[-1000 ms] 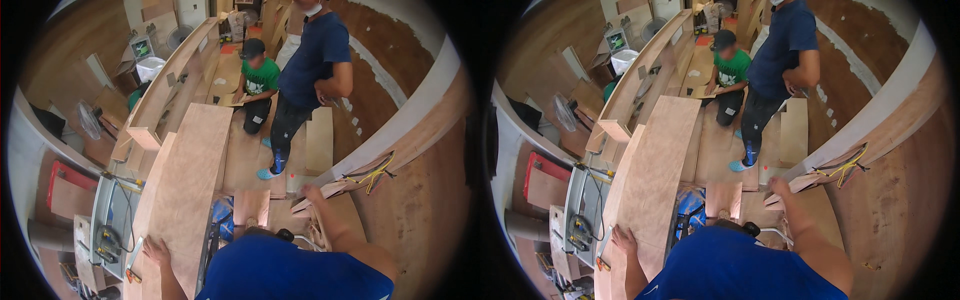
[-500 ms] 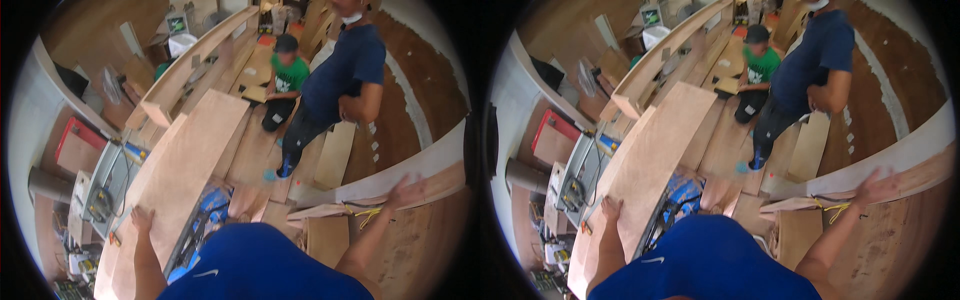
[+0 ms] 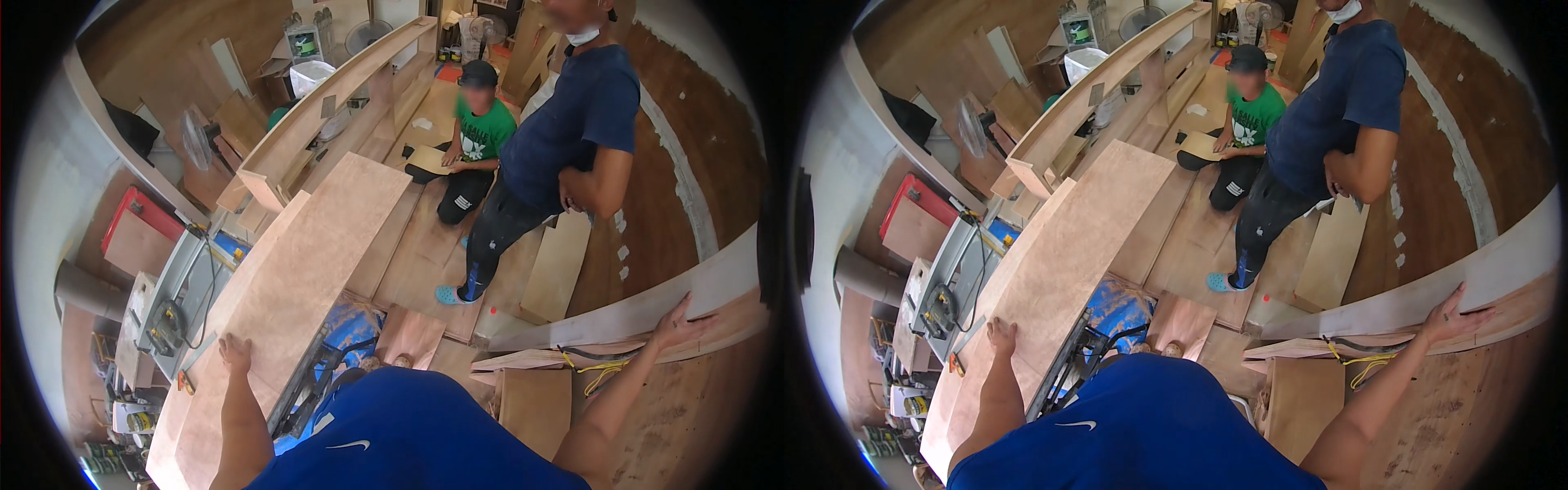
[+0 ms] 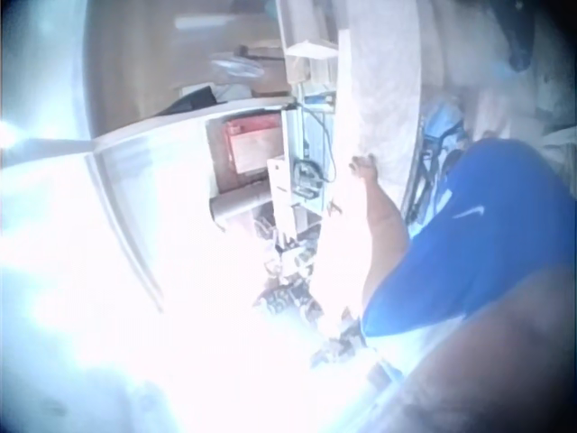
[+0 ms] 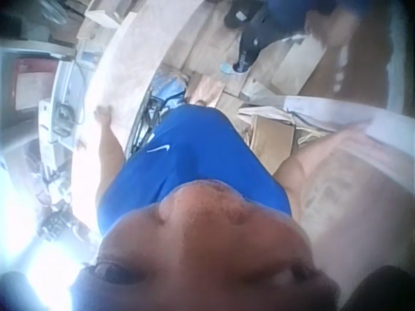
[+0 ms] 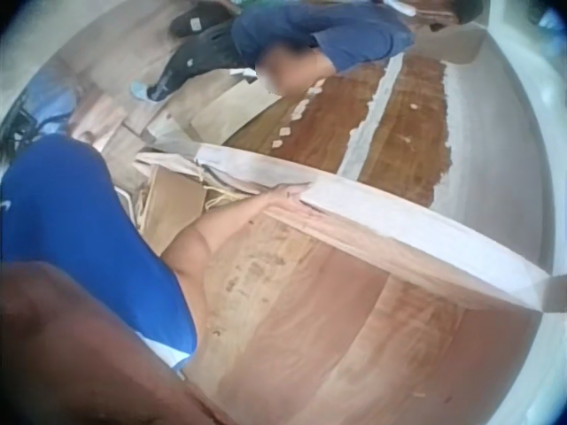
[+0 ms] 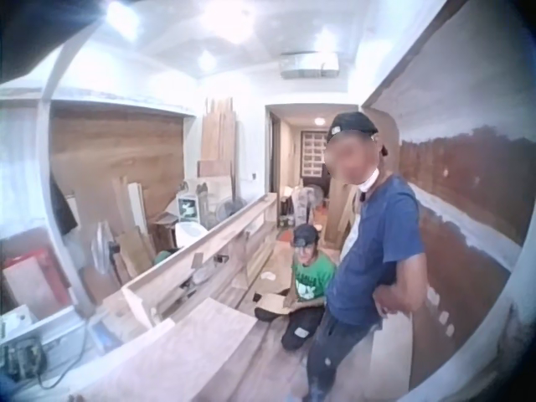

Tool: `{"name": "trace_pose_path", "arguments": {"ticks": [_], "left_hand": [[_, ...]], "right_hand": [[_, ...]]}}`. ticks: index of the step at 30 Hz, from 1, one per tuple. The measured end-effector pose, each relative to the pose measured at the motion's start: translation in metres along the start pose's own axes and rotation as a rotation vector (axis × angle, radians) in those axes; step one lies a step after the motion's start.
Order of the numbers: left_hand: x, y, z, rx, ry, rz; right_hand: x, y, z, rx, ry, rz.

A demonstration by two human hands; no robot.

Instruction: The person marks a straight line on a large sheet of plywood using a metal ruler and a pencil. They then use a handheld jigsaw to cut along the marked line, separating a section of the wood. The person adjusts the wood and the tool as needed to complete the cut.

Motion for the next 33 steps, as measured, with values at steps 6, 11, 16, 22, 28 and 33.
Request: {"name": "trace_pose_path", "arguments": {"ticks": [6, 11, 16, 22, 28, 33], "left_hand": [[0.007, -0.003, -0.016, -0.058, 0.130, 0.041], [0.021, 0.003, -0.040, -0.071, 0.145, -0.003], [0.031, 0.006, -0.057, -0.091, 0.190, -0.048], [0.041, 0.005, -0.060, -0.093, 0.169, -0.151], [0.049, 0.013, -0.072, -0.084, 0.161, -0.189], [0.051, 0.019, -0.075, -0.080, 0.168, -0.182]], "right_hand": [[0.001, -0.001, 0.000, -0.103, -0.040, -0.022], [0.000, 0.005, 0.004, -0.096, -0.039, -0.031], [0.001, 0.005, 0.005, -0.052, -0.019, -0.003], [0.003, 0.001, 0.006, -0.015, -0.010, 0.000], [0.004, 0.002, 0.007, 0.001, -0.079, 0.016], [0.005, 0.002, 0.003, 0.011, -0.093, 0.026]]}}
Point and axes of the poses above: each hand's wrist, its own x-axis away from the middle knuckle, its own y-axis out of the back of the hand, z = x × y, the point moved 5 cm from there along -x, towards the middle knuckle, and after that the axes turned 5 degrees about -y, right-handed, at the moved point
